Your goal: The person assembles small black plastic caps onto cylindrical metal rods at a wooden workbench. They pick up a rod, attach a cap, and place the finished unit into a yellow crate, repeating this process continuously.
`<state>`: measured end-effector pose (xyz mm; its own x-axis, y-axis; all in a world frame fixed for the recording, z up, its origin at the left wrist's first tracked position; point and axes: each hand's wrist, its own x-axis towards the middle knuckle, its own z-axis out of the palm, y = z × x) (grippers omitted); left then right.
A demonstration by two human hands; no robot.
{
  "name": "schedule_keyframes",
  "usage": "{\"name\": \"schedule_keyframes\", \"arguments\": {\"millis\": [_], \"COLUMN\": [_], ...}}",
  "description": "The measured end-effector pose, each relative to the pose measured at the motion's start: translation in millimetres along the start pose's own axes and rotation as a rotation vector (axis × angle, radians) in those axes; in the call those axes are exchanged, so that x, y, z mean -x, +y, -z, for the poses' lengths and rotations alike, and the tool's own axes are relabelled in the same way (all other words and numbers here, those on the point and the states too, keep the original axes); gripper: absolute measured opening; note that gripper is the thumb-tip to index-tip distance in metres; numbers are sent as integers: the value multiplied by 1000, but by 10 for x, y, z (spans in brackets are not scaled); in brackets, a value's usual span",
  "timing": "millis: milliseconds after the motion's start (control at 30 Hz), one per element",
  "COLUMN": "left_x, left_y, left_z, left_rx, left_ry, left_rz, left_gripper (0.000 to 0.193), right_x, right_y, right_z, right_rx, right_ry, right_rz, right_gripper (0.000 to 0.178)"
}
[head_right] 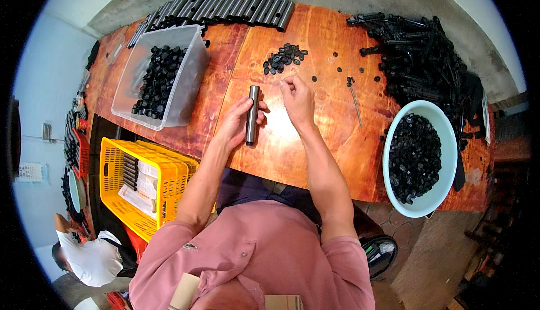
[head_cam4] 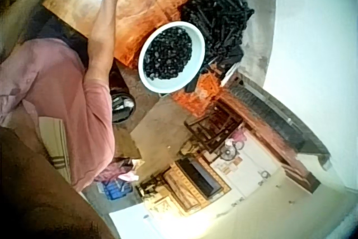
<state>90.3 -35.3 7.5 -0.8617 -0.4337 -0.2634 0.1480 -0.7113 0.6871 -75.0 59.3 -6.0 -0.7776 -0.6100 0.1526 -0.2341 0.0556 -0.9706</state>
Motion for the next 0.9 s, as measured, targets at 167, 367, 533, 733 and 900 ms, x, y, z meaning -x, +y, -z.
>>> {"name": "schedule_keyframes", "arguments": {"millis": [167, 367, 533, 733, 900], "left_x": [-9, 16, 8, -10, -30], "left_y": [-19, -38, -91, -89, -113], "left_z": [53, -39, -21, -60, -41], "left_rx": [5, 59, 47, 13, 11], "left_ry": [-82, -10, 25, 27, 72], "left_rz": [-16, -68, -101, -147, -145], "left_gripper": [36, 42, 42, 46, 51], "right_x": [184, 281, 314, 327, 316], "right_y": [-218, -259, -286, -315, -264], "right_z": [-37, -178, -153, -136, -96], "right_rx": [79, 55, 85, 43, 85], "right_ry": [-174, -191, -214, -196, -217], "right_rz": [316, 422, 367, 287, 246], "right_gripper": [21, 28, 23, 19, 21]}}
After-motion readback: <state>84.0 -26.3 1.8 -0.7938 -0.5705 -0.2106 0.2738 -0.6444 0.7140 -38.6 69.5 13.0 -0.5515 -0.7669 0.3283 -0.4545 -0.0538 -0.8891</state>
